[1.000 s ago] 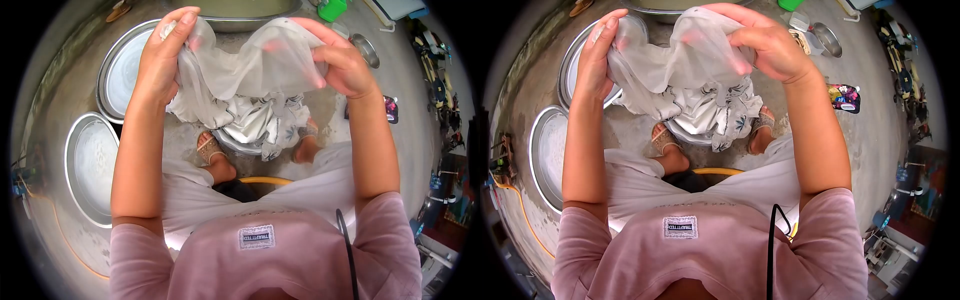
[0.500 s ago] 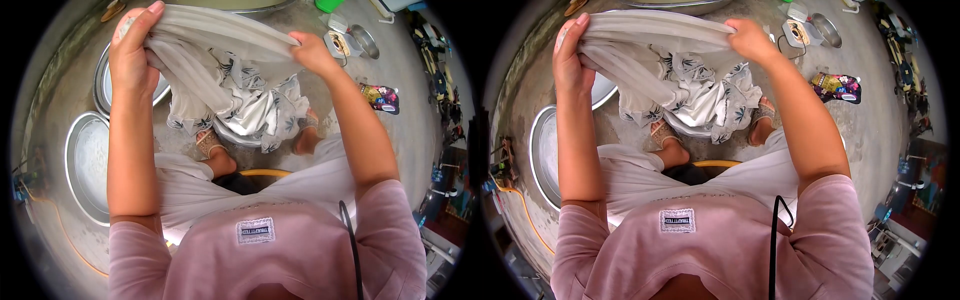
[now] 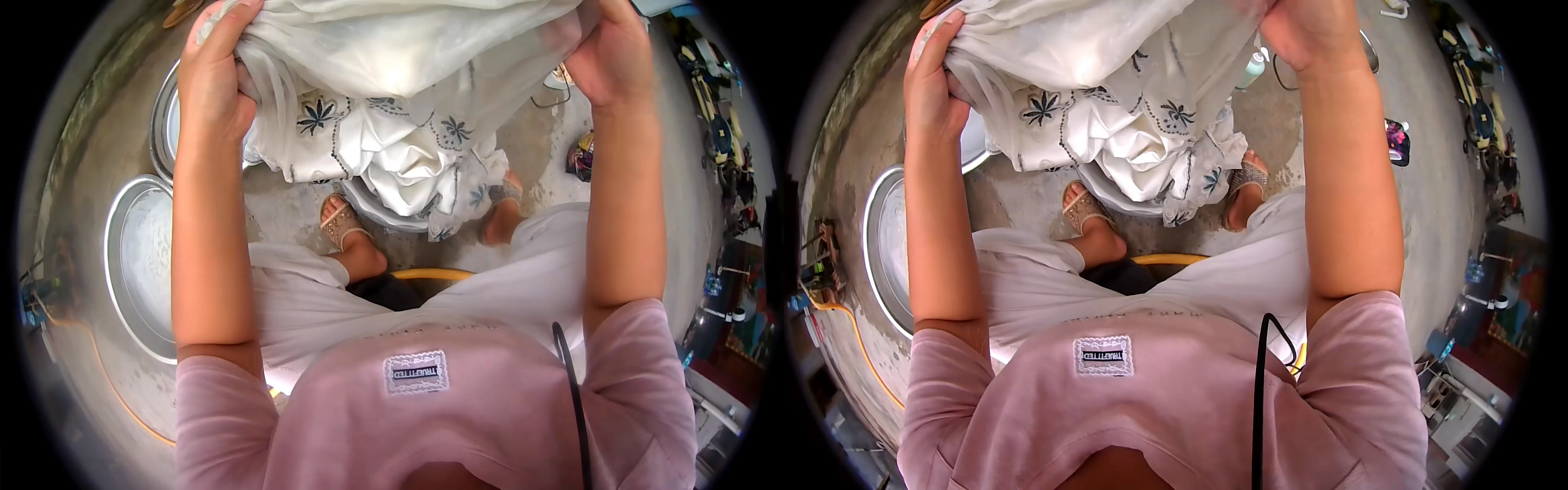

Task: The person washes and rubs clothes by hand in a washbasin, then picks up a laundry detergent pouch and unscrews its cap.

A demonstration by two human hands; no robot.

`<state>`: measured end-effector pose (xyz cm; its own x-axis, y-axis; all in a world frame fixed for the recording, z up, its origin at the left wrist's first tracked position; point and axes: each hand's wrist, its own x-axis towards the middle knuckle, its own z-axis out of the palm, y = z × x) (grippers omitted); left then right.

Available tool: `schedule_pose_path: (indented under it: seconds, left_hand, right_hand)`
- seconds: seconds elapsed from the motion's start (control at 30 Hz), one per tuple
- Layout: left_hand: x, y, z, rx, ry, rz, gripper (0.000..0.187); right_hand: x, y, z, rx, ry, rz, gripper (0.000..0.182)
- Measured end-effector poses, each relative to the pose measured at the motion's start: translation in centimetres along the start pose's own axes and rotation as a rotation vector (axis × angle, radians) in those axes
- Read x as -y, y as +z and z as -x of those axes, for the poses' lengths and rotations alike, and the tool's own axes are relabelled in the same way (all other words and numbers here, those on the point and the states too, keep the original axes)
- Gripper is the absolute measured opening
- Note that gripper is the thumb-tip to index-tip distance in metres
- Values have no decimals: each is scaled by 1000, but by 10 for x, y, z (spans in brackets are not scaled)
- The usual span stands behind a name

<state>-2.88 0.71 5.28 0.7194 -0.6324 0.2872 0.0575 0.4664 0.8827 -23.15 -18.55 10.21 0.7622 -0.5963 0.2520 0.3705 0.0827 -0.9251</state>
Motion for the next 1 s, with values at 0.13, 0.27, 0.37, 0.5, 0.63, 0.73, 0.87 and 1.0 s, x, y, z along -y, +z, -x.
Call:
schedule_pose_path:
  seconds: [0.13,0.27,0.37,0.5,0.63,0.73,0.87,1.0]
  left_hand:
    - [1,23,16,190,-205,-97,24]
    - [14,40,34,384,-199,-264,26]
    - [5,27,29,348,-363,-381,34]
    - [3,17,23,241,-205,-285,21]
    - [1,-20,-1,38,-100,16,16]
    - [-11,-46,-17,-71,-58,252,18]
    - [-19,-53,-27,-203,-19,196,18]
    - [-7,-28,-11,-68,2,-92,28]
  right_hand:
    - [-17,48,12,159,148,940,27]
    - [-42,62,18,208,60,816,28]
    - [-23,74,31,38,-56,970,24]
    - [-68,21,10,153,141,1008,22]
    - [-124,-32,14,147,397,1242,29]
    - [-145,-80,20,106,570,1156,25]
    - [-81,-90,-13,-204,389,357,26]
    - [19,-27,-4,-147,85,-60,19]
